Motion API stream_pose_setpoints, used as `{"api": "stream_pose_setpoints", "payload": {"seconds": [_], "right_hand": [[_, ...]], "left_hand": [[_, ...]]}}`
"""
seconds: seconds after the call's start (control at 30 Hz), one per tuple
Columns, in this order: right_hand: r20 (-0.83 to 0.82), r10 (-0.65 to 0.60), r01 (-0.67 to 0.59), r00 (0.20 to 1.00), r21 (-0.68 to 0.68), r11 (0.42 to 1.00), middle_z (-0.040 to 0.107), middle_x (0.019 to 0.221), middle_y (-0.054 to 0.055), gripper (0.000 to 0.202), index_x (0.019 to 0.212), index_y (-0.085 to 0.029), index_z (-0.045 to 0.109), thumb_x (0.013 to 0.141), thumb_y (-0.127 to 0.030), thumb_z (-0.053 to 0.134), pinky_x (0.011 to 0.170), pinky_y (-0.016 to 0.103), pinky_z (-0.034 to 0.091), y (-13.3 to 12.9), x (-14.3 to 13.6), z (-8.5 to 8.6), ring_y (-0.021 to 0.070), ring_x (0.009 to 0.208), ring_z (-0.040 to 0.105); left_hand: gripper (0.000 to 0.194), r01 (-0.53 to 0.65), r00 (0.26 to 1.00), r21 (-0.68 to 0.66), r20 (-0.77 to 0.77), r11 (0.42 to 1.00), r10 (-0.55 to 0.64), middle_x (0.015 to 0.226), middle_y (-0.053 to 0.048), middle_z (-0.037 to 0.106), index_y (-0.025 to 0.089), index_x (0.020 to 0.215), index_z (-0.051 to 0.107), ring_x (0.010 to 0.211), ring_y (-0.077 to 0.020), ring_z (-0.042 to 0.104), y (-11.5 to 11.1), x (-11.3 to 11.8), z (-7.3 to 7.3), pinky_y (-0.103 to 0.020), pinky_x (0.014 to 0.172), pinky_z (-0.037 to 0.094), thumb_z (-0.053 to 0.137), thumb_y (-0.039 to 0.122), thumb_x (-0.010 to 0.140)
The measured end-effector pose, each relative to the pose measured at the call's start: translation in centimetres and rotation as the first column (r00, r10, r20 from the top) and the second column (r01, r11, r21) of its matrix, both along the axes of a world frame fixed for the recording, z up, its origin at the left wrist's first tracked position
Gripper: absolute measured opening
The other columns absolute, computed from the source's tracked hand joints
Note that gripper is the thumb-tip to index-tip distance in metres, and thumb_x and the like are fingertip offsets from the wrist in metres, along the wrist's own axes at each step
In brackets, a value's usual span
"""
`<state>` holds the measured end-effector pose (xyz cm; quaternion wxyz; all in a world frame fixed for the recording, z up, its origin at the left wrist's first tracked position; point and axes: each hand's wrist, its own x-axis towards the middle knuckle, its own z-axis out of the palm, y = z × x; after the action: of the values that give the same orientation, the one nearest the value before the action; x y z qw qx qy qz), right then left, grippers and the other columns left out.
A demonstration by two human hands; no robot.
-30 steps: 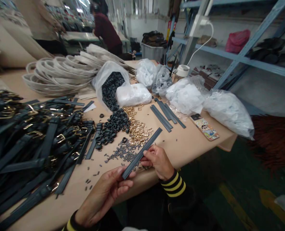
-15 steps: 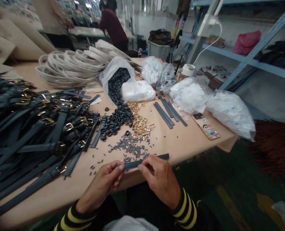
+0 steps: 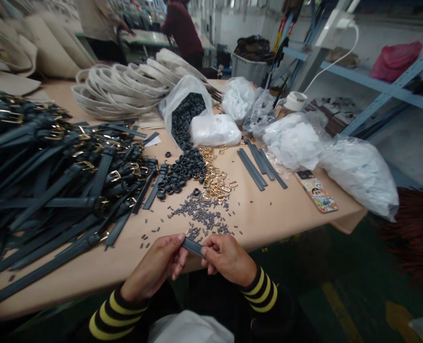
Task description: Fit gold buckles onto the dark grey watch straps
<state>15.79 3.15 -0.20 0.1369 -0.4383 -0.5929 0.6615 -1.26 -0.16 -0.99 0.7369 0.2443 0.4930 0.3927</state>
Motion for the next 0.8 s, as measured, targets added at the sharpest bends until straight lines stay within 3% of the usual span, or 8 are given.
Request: {"api": "stream_pose_setpoints", "payload": {"seconds": [0.17,0.37,0.53,0.8], "right_hand": [[0.003,-0.017,0.017,1.000,0.011,1.000,0.058,0.062,0.000,0.021,0.079,-0.013,0.052,0.081,-0.034,0.049,0.043,0.017,0.041,0.0,0.0,0.0,0.0064,0.043,0.051],[0.012,0.009,-0.011,1.000,0.201,0.980,0.061,0.072,0.002,0.017,0.086,-0.014,0.058,0.081,-0.026,0.048,0.060,0.023,0.046,-0.2,0.0,0.5,0.0122,0.063,0.059],[0.002,0.001,-0.001,1.000,0.154,0.988,0.058,0.069,0.000,0.014,0.089,-0.013,0.056,0.078,-0.020,0.050,0.059,0.022,0.044,0.1,0.2,-0.1,0.0111,0.062,0.056],[-0.047,-0.034,0.036,0.998,0.034,0.999,0.054,0.066,-0.002,0.010,0.084,-0.013,0.053,0.076,-0.017,0.051,0.051,0.018,0.040,0.1,-0.2,-0.7,0.0082,0.056,0.054]], "left_hand": [[0.033,-0.052,0.998,0.010,0.023,0.999,0.052,0.045,0.003,0.052,0.013,0.061,0.050,0.032,-0.0043,0.043,0.1,0.2,0.2,-0.013,0.032,0.032,0.052,0.042,0.077],[0.020,-0.086,0.989,0.086,-0.116,0.993,0.096,0.052,0.003,0.054,0.013,0.073,0.054,0.040,-0.0043,0.044,0.1,0.0,0.8,-0.014,0.040,0.033,0.054,0.033,0.076],[0.015,-0.086,0.942,0.252,-0.293,0.964,0.161,0.052,0.005,0.051,0.014,0.084,0.052,0.048,-0.0064,0.045,0.0,-0.1,1.1,-0.017,0.050,0.034,0.055,0.024,0.073],[0.020,-0.091,0.950,0.247,-0.269,0.965,0.158,0.051,0.007,0.052,0.018,0.088,0.041,0.049,-0.0083,0.048,0.0,0.2,0.5,-0.019,0.052,0.034,0.052,0.028,0.074]]}}
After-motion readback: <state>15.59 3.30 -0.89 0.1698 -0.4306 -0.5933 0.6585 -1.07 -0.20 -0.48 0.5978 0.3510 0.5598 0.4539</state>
